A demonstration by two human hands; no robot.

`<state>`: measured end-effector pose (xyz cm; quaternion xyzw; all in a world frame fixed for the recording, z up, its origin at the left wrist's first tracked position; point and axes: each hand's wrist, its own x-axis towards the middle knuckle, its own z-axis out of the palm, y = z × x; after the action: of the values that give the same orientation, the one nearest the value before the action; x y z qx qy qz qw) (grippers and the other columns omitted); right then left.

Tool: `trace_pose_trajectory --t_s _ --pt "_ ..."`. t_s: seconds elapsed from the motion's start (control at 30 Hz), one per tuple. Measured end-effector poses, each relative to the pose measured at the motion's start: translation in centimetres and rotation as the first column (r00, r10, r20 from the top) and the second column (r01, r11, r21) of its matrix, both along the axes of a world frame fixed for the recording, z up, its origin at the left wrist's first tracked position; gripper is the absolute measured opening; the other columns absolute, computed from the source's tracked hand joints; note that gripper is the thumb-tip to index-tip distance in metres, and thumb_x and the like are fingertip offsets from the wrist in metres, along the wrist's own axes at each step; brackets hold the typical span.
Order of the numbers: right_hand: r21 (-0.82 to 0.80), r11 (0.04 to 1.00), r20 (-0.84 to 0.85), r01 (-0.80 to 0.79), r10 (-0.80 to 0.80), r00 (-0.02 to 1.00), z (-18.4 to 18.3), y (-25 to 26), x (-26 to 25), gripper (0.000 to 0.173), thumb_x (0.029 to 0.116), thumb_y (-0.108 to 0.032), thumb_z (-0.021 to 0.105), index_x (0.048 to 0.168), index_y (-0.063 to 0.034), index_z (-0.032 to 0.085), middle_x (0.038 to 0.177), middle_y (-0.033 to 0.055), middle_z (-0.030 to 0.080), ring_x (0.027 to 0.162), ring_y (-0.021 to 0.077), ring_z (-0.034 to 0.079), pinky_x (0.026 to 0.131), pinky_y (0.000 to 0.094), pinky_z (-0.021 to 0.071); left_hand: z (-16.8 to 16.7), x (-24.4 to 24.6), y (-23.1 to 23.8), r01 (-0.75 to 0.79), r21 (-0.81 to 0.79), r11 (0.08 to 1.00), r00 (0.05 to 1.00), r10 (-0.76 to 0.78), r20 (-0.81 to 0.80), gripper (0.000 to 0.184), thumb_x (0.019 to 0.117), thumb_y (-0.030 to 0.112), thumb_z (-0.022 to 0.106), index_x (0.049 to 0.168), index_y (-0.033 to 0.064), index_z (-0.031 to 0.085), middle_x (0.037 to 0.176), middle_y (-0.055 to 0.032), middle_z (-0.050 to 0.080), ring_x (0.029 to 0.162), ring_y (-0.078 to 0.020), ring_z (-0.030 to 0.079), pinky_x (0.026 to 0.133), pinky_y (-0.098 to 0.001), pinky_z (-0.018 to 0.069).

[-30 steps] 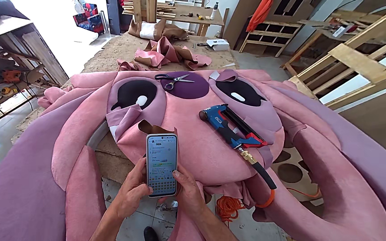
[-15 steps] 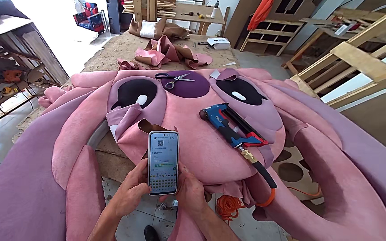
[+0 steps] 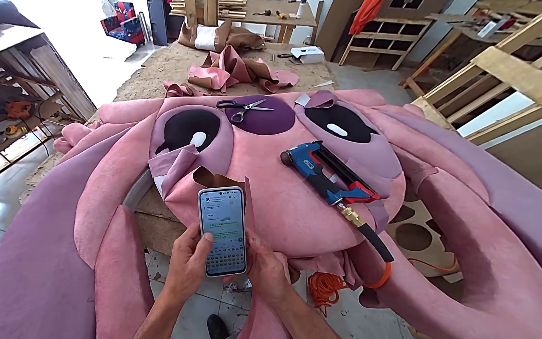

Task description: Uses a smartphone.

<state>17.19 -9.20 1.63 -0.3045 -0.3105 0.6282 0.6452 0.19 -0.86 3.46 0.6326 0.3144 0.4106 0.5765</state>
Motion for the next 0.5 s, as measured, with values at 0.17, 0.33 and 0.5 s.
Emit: trace_pose_trajectory --t_s 0.17,0.33,0.5 --pt "0.027 0.999 -0.033 -0.017 0.018 0.999 -0.13 -0.02 0.19 0.064 0.0999 -0.059 0.052 0.138 -0.0081 0.057 0.123 0.0223 0.068 0.105 0.0324 0.072 0.073 0.0462 0.0641 -0.21 -0.32 0.03 0.072 -0.022 0.997 0.996 -0.071 0.054 0.051 0.0931 0.049 0.066 0.123 0.0077 0.064 0.098 -0.0081 0.076 0.087 -0.0180 0.075 0.075 -0.0322 0.0631" --pt "0.037 0.999 -0.014 -0.013 0.013 1.000 0.03 -0.06 0.21 0.065 0.0997 -0.061 0.050 0.138 -0.0092 0.058 0.125 0.0209 0.068 0.105 0.0318 0.072 0.073 0.0456 0.0643 -0.66 -0.41 0.21 0.053 -0.051 0.997 0.989 -0.046 0.138 0.042 0.1037 0.040 0.041 0.121 0.0139 0.069 0.099 -0.0020 0.073 0.088 -0.0095 0.070 0.078 -0.0265 0.0592" --pt "0.056 0.998 -0.046 -0.029 0.031 0.998 -0.19 -0.06 0.27 0.062 0.1004 -0.058 0.051 0.139 -0.0093 0.057 0.125 0.0208 0.068 0.105 0.0323 0.072 0.073 0.0463 0.0643 -0.89 -0.50 0.41 0.090 -0.020 0.996 0.979 -0.084 0.187 0.039 0.1031 0.039 0.047 0.121 0.0124 0.069 0.100 -0.0033 0.074 0.090 -0.0099 0.071 0.081 -0.0276 0.0599"
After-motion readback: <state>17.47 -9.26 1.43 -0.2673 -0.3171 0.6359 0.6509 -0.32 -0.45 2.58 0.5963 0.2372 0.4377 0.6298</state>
